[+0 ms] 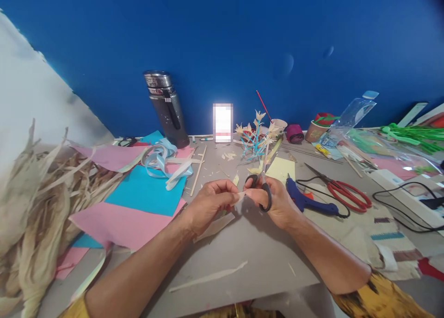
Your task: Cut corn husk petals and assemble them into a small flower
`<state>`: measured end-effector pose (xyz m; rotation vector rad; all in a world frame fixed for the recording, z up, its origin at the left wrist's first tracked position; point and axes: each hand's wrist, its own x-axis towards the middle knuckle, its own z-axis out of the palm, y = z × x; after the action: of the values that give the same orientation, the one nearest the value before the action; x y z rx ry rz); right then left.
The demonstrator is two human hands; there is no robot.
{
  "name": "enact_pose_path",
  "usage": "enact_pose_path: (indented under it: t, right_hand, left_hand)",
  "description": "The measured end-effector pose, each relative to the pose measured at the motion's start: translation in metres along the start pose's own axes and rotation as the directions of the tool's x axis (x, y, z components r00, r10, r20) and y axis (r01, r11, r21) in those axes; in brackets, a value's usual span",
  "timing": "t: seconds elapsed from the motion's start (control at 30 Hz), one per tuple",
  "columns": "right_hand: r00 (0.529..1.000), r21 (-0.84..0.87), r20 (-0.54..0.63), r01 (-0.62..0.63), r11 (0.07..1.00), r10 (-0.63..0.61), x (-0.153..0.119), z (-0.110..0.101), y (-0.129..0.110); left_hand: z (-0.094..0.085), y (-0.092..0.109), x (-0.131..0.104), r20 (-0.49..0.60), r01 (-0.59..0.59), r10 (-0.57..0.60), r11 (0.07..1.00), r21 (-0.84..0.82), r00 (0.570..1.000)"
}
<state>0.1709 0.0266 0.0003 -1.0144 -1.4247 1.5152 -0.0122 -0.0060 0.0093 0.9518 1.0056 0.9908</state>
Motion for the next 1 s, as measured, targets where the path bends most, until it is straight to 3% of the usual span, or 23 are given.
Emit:
enact_pose_path:
  t: [0.13,0.23,0.33,0.53,0.8,0.9,1.0]
  right_hand:
    - [0.989,-0.127,0.141,-0.023,0.992,0.041,-0.002,-0.001,-0.005]
    - [0.942,-0.259,0.318,-0.026,0.965,0.110,-0.003,-0.001,-0.007]
    - [0.916,-0.356,0.372,-0.007,0.934,0.149,-0.004,-0.001,-0.007]
    - [0.907,-0.386,0.393,0.010,0.922,0.154,-0.005,0.001,-0.008]
    - [0.921,-0.360,0.347,-0.046,0.932,0.180,-0.004,0.000,-0.002]
    - [0.948,-0.316,0.281,-0.055,0.947,0.148,-0.004,0.002,-0.001]
    - [0.991,-0.226,0.128,-0.013,0.974,0.043,-0.003,0.003,-0.002]
  left_hand:
    - [-0.001,0.002,0.000,-0.046,-0.041,0.039,0.997,-0.059,0.998]
    - [-0.001,0.007,0.000,-0.093,-0.090,0.080,0.989,-0.114,0.992]
    - [-0.002,0.010,0.000,-0.147,-0.121,0.102,0.984,-0.128,0.984]
    - [-0.002,0.010,0.001,-0.218,-0.138,0.128,0.990,-0.034,0.968]
    - [-0.002,0.011,0.000,-0.211,-0.151,0.139,0.988,-0.039,0.968]
    - [-0.002,0.012,-0.002,-0.157,-0.141,0.132,0.989,-0.045,0.979]
    - [-0.001,0.012,-0.004,-0.091,-0.121,0.130,0.987,0.104,0.987]
